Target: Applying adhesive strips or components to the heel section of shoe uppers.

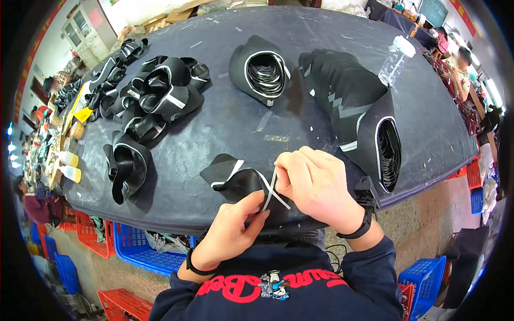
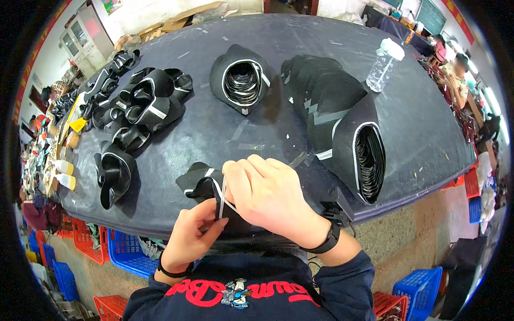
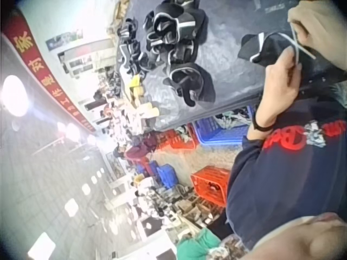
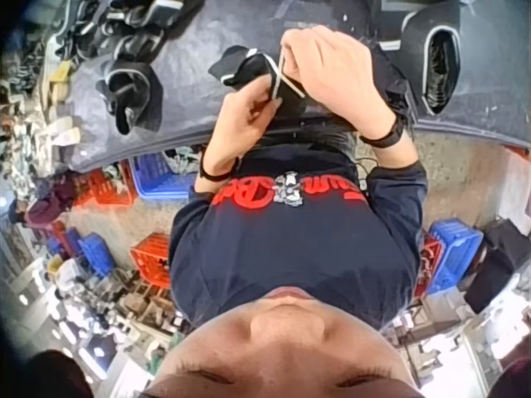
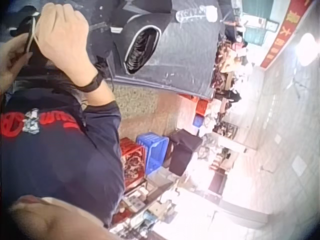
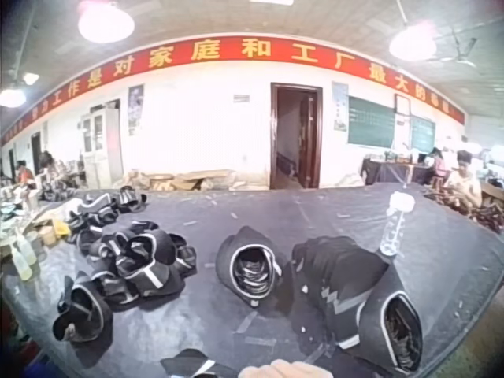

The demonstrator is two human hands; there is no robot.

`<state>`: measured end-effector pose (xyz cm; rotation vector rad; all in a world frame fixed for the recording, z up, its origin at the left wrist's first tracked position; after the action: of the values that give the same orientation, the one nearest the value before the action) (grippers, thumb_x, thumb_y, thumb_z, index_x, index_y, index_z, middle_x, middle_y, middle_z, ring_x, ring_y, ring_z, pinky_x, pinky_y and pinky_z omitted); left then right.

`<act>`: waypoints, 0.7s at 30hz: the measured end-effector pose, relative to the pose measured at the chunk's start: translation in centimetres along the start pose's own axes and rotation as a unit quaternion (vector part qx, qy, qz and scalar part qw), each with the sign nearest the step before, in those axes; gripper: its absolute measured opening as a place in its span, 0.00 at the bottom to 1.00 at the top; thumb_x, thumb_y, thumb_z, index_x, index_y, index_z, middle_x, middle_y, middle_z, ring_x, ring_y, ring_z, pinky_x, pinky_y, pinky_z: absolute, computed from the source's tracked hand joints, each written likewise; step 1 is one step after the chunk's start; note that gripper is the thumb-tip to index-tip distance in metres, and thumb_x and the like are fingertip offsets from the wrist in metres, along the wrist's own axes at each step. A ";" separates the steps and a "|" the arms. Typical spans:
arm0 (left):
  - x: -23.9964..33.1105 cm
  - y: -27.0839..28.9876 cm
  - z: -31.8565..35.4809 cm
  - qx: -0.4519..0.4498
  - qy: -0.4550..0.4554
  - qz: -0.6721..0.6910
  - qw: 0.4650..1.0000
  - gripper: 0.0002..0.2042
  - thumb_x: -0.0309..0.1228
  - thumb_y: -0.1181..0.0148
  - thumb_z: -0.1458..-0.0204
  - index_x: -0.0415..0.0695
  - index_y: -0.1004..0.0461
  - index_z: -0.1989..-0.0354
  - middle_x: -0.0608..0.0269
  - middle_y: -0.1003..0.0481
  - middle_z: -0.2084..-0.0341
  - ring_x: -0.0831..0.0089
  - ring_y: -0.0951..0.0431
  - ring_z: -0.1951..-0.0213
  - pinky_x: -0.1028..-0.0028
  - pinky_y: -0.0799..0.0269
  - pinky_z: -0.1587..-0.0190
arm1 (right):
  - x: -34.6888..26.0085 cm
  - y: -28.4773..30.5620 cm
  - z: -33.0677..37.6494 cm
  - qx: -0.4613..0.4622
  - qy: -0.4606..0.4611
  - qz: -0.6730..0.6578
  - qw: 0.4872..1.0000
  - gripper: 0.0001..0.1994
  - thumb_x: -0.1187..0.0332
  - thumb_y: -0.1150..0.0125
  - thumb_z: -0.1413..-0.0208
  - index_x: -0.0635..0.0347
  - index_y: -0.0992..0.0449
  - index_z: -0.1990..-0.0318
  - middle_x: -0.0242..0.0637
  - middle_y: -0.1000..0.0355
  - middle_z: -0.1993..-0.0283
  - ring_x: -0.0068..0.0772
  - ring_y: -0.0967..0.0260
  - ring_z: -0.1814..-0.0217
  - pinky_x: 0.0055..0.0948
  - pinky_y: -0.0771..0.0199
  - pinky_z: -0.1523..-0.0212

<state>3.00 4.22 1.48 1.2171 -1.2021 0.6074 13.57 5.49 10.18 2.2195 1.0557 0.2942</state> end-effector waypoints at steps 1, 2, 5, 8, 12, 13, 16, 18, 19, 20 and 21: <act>0.1 0.0 0.0 0.006 -0.015 0.014 1.000 0.11 0.17 0.44 0.52 0.36 0.34 0.60 0.55 0.32 0.83 0.72 0.29 0.83 0.76 0.37 0.78 | 0.0 -0.2 0.1 0.000 0.000 -0.001 1.000 0.09 0.80 0.40 0.63 0.59 0.33 0.72 0.29 0.40 0.81 0.27 0.39 0.82 0.24 0.40 0.81; 0.3 0.0 -0.1 0.011 -0.030 0.028 0.999 0.12 0.17 0.44 0.51 0.36 0.34 0.59 0.55 0.31 0.83 0.74 0.28 0.82 0.76 0.36 0.78 | 0.2 -0.7 0.2 -0.014 -0.008 -0.004 1.000 0.09 0.80 0.40 0.62 0.59 0.33 0.72 0.29 0.39 0.81 0.27 0.38 0.82 0.24 0.40 0.81; 0.5 0.2 -0.1 0.085 -0.036 0.128 0.987 0.07 0.20 0.43 0.50 0.36 0.33 0.65 0.57 0.33 0.85 0.79 0.33 0.84 0.76 0.40 0.80 | 0.2 -1.6 0.5 -0.038 -0.017 -0.005 0.999 0.10 0.80 0.40 0.61 0.59 0.33 0.71 0.30 0.39 0.80 0.27 0.37 0.81 0.24 0.39 0.80; -0.8 0.3 -0.5 0.068 0.019 0.029 0.997 0.08 0.24 0.41 0.49 0.37 0.35 0.74 0.59 0.36 0.89 0.82 0.41 0.85 0.76 0.45 0.82 | 0.0 -2.1 0.9 -0.052 -0.028 0.002 0.998 0.09 0.79 0.40 0.60 0.59 0.33 0.70 0.30 0.38 0.80 0.28 0.36 0.80 0.25 0.37 0.79; -0.6 1.5 -0.1 0.151 -0.011 0.000 0.988 0.12 0.26 0.41 0.48 0.39 0.37 0.78 0.63 0.40 0.92 0.83 0.47 0.86 0.77 0.51 0.84 | 0.8 -1.7 1.5 0.012 -0.094 -0.063 0.993 0.07 0.73 0.41 0.54 0.59 0.33 0.69 0.29 0.38 0.79 0.27 0.36 0.79 0.26 0.38 0.78; -1.1 1.7 0.0 0.156 -0.007 0.020 0.988 0.11 0.25 0.42 0.47 0.39 0.35 0.78 0.67 0.38 0.93 0.86 0.44 0.86 0.79 0.51 0.84 | 0.6 -1.4 1.8 0.012 -0.094 -0.063 0.994 0.07 0.73 0.41 0.54 0.59 0.33 0.69 0.29 0.38 0.79 0.27 0.36 0.79 0.26 0.38 0.78; -2.0 2.2 0.2 0.202 -0.007 0.113 0.973 0.10 0.26 0.44 0.45 0.39 0.33 0.77 0.73 0.36 0.93 0.88 0.41 0.87 0.82 0.50 0.85 | 1.6 -2.2 3.6 -0.053 -0.220 -0.241 0.944 0.06 0.71 0.40 0.49 0.60 0.31 0.69 0.34 0.35 0.74 0.30 0.33 0.77 0.27 0.35 0.77; -2.6 1.7 0.2 0.185 0.024 0.131 0.974 0.07 0.24 0.44 0.45 0.38 0.32 0.74 0.71 0.30 0.85 0.87 0.33 0.83 0.84 0.42 0.82 | 1.9 -3.2 4.8 -0.066 -0.270 -0.327 0.903 0.06 0.71 0.40 0.48 0.62 0.31 0.70 0.37 0.35 0.69 0.29 0.31 0.75 0.26 0.33 0.76; -2.1 1.9 0.2 0.236 0.003 0.201 0.951 0.05 0.22 0.44 0.46 0.37 0.32 0.72 0.68 0.28 0.80 0.86 0.30 0.80 0.84 0.38 0.79 | 1.9 -3.5 5.2 -0.083 -0.284 -0.340 0.893 0.05 0.71 0.39 0.48 0.63 0.28 0.69 0.38 0.35 0.64 0.28 0.31 0.74 0.25 0.31 0.74; -2.0 2.3 0.5 0.284 -0.019 0.268 0.920 0.04 0.20 0.43 0.47 0.36 0.32 0.70 0.64 0.26 0.75 0.85 0.27 0.76 0.85 0.35 0.76 | 1.7 -3.6 5.5 -0.084 -0.284 -0.341 0.892 0.05 0.71 0.39 0.48 0.63 0.28 0.69 0.38 0.35 0.64 0.28 0.31 0.74 0.25 0.31 0.74; -2.4 2.5 0.9 0.272 -0.049 0.268 0.923 0.06 0.16 0.42 0.50 0.35 0.32 0.65 0.60 0.26 0.66 0.81 0.25 0.69 0.85 0.30 0.71 | 1.9 -3.9 6.1 -0.078 -0.312 -0.379 0.868 0.06 0.71 0.38 0.50 0.63 0.28 0.69 0.38 0.35 0.64 0.28 0.31 0.72 0.24 0.31 0.72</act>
<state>-0.28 4.65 0.05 1.3829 -1.5234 1.3714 15.19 5.88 2.91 1.4208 1.3451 -0.6230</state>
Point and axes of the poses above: each hand's wrist, its own z-axis away from the middle knuckle, its own y-axis out of the back of the hand, x = y × z, the point moved 9 cm from there along -z, towards the middle knuckle
